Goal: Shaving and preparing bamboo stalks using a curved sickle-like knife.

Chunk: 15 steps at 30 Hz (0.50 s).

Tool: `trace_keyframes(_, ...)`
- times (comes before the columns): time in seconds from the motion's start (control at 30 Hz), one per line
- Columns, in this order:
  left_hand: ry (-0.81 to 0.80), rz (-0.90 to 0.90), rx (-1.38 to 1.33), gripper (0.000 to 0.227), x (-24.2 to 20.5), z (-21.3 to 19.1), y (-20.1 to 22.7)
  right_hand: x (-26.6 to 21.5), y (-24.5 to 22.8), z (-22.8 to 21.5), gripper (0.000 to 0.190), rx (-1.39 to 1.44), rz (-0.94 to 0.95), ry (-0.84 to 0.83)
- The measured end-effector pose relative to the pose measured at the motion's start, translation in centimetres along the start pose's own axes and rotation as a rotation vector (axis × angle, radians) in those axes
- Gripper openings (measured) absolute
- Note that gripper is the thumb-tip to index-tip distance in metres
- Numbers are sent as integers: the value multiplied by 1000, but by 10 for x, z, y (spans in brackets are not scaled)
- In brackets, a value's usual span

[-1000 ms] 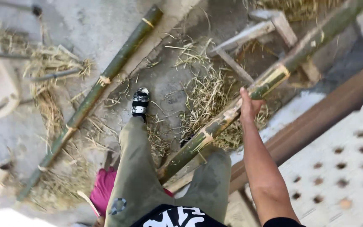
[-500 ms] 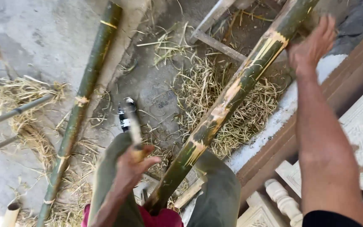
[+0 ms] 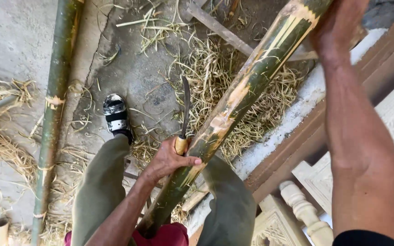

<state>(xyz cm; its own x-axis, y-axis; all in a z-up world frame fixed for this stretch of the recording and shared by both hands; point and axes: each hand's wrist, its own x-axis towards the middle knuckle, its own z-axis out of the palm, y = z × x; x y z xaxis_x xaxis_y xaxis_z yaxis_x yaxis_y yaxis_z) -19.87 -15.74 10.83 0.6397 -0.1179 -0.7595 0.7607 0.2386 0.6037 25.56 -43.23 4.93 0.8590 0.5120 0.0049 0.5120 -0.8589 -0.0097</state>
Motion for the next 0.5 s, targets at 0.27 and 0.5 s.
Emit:
trace_keyframes(0.27,43,-103,108,66,2,11,2,-95,-53,-1,74,114,-127,82)
trace_keyframes(0.5,85,-30,144,66,5,-1,3,-107,-84,-1,52,73,-103,36)
